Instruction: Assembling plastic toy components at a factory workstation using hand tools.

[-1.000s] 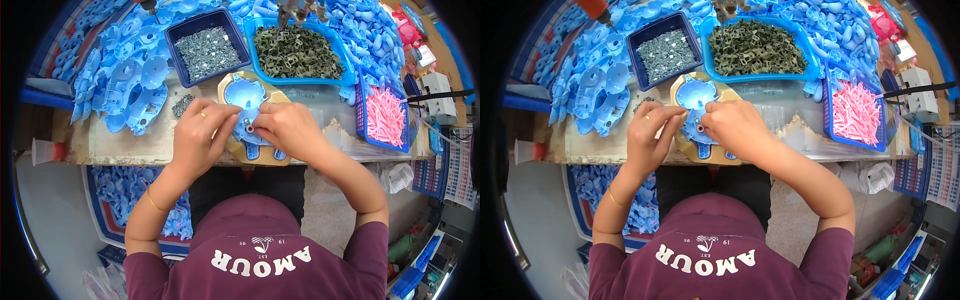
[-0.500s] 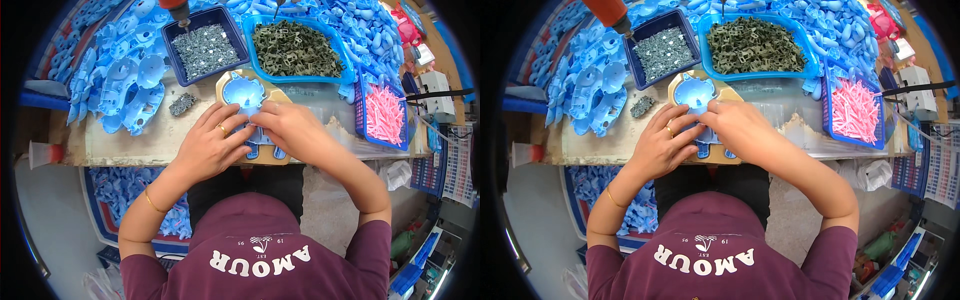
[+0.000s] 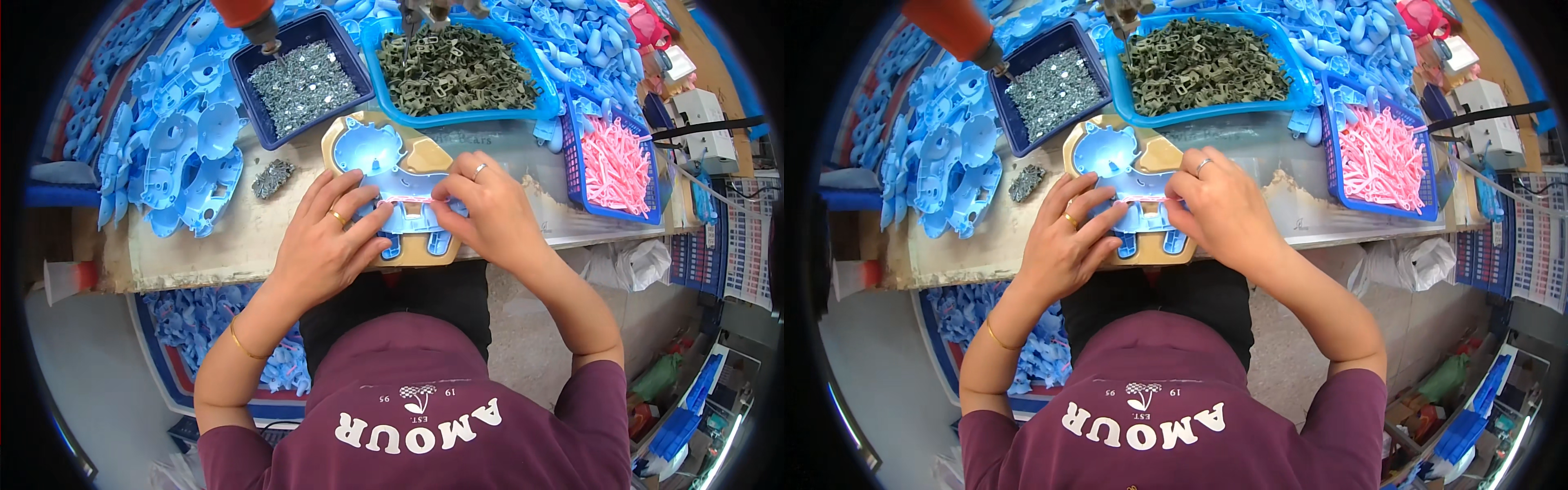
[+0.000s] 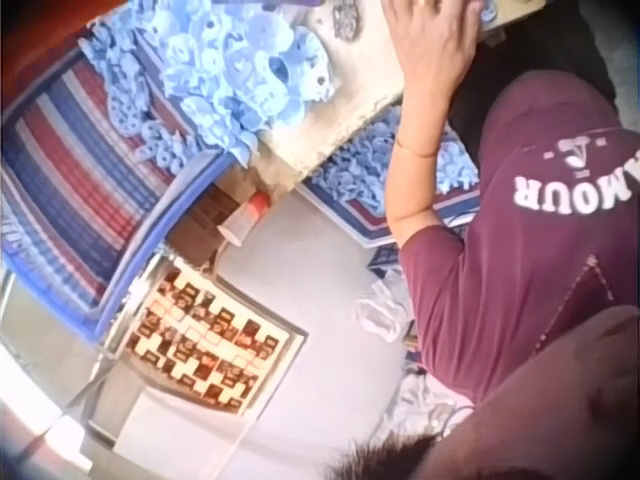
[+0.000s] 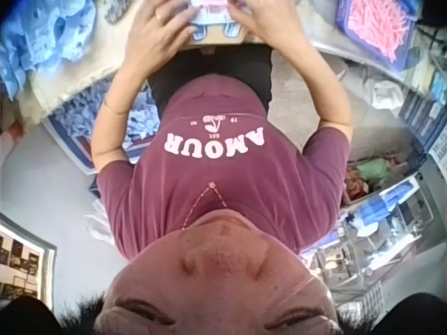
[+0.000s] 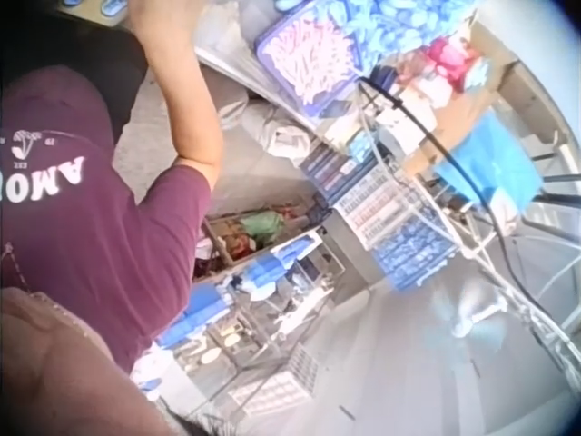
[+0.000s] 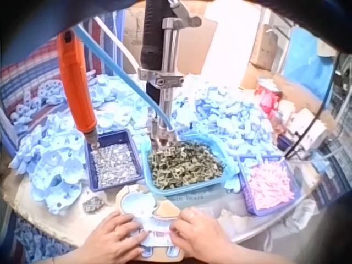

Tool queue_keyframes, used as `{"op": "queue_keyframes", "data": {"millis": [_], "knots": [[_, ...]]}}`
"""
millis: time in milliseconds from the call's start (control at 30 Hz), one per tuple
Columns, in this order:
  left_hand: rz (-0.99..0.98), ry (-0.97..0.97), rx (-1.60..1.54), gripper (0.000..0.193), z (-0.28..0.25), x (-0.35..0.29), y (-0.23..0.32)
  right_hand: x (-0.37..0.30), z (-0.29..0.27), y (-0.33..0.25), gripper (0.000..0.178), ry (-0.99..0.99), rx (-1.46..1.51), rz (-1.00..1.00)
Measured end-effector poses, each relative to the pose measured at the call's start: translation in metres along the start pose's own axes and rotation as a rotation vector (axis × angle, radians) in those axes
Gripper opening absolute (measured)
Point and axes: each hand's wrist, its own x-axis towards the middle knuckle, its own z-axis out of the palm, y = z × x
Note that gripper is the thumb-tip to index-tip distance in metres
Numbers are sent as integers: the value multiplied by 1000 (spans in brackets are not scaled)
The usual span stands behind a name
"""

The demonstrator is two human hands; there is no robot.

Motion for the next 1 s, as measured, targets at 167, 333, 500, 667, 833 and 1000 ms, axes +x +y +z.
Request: {"op": "queue_keyframes", "data": {"millis": [167, 333, 500, 667, 833, 1000], "knots": [[1, 4, 1, 37, -1, -2, -1, 7, -3, -3, 11, -106, -82, -6], [9, 32, -21, 35, -6, -1, -4, 52, -8, -29, 33, 20, 228, -82], [-110, 264, -24, 19, -17, 10, -28, 192, 6, -87, 64, 668, 364, -450], [-236, 277, 295, 7, -35, 21, -73, 277, 3, -185, 76, 426, -210, 402], [-243, 129, 444, 18, -38, 46, -115, 257, -27, -110, 40, 224, 517, -160], [-247, -156, 582, 32, -36, 73, -134, 215, -52, -105, 45, -35, 760, 53]]}}
